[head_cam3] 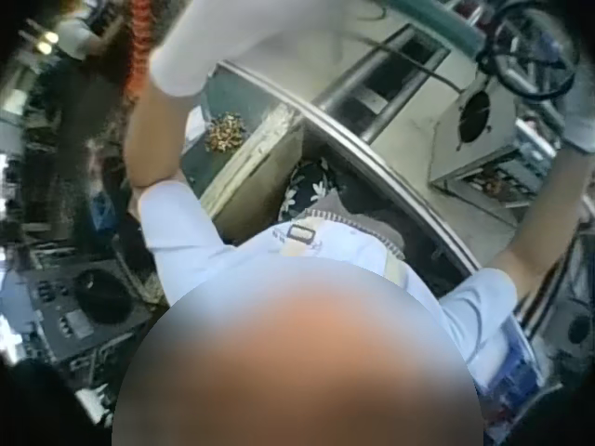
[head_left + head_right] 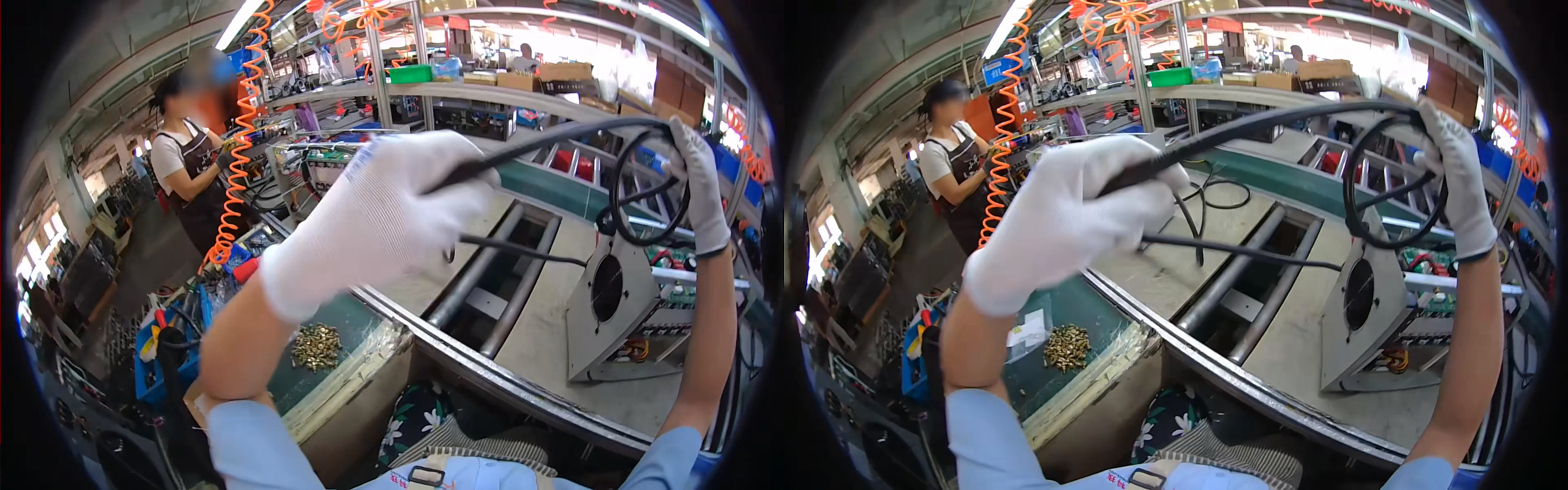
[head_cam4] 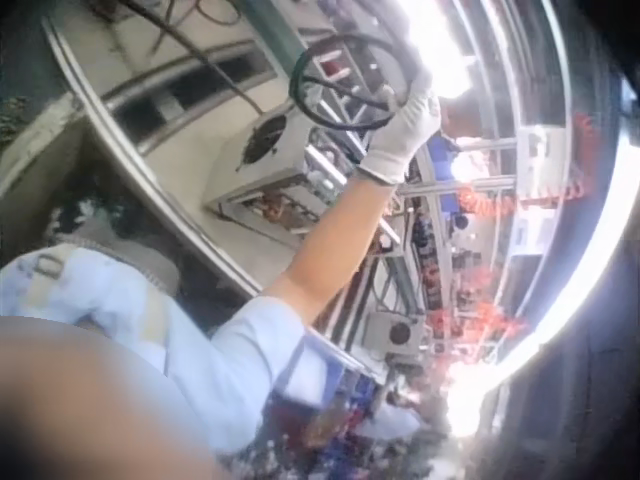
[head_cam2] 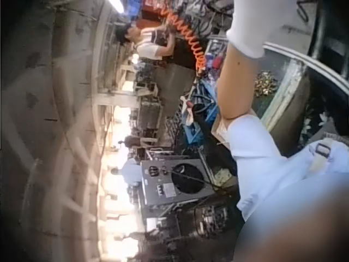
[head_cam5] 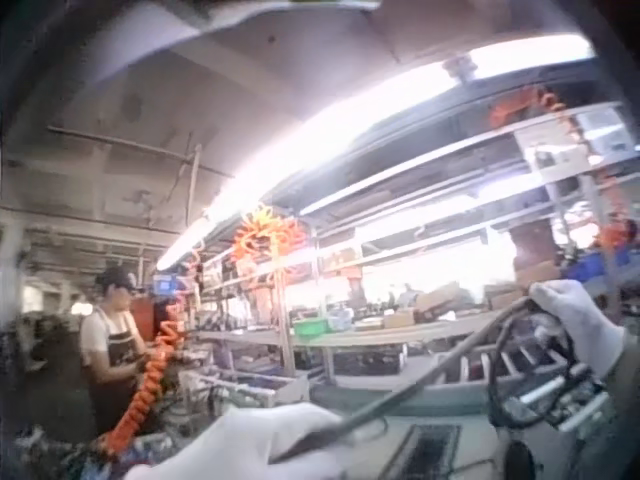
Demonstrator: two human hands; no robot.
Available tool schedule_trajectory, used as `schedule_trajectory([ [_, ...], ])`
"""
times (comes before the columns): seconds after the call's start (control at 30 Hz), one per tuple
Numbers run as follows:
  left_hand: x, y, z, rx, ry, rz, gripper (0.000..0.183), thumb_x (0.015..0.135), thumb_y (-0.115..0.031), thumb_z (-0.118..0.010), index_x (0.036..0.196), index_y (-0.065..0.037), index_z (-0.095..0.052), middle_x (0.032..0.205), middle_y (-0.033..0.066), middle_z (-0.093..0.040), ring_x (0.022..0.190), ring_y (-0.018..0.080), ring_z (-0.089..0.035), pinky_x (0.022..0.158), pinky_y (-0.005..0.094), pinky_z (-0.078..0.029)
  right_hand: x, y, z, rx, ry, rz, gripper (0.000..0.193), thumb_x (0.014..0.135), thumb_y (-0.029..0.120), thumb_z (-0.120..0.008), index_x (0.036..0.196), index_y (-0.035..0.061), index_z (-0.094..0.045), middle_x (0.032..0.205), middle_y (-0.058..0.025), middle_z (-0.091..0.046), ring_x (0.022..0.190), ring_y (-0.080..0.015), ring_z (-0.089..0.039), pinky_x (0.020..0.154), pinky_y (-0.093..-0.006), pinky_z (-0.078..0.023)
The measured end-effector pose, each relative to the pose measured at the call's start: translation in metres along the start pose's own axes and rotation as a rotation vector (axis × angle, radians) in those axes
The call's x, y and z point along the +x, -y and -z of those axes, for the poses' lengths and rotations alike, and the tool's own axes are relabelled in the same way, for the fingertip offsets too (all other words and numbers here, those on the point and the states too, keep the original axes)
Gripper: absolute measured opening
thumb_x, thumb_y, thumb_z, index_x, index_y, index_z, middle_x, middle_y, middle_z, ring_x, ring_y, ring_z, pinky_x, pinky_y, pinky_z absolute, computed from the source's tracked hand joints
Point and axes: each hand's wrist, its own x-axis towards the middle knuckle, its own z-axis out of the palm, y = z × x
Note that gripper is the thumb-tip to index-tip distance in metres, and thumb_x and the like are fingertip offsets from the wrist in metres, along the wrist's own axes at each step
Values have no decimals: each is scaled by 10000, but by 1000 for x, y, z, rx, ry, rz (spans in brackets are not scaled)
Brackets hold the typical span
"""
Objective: The person assembles an electronic device by connecting various wires to a circuit board inside a metal chassis. They route black and red cables, secure them with zip ties, and plug in connectors. The person also handles small components and organizes the internal wiring.
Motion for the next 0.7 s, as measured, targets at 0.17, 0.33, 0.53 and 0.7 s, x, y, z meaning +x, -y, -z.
schedule_trajectory([
  [0.17,12,119,-103,-413,398,422,246,950,-260,-604,1046,-33,-603,847,39,-661,701,126,-642,634,259,-512,26,-48,32,221,-267,-133,265,940,424,-622,804,199,-593,627,114,-356,518,9,-302,554,-166,-337],
  [0.33,-26,223,-190,-71,459,287,155,925,-127,-503,968,-49,-630,742,-11,-580,631,72,-536,587,251,-441,21,-91,45,342,-505,-170,346,850,459,-727,862,123,-644,596,114,-375,462,-7,-293,506,-171,-334],
  [0.53,-26,114,-125,5,469,82,284,1001,-221,-457,933,-6,-629,764,91,-588,739,158,-592,694,304,-476,20,-80,48,598,-261,-164,307,922,398,-654,891,95,-613,565,110,-389,415,-17,-294,521,-174,-412],
  [0.7,-31,83,-114,-210,398,183,405,1034,-332,-434,916,-4,-641,771,16,-591,713,83,-525,647,258,-430,13,-84,56,544,-205,-128,348,901,436,-670,949,95,-619,580,120,-349,427,-10,-261,581,-196,-476],
])
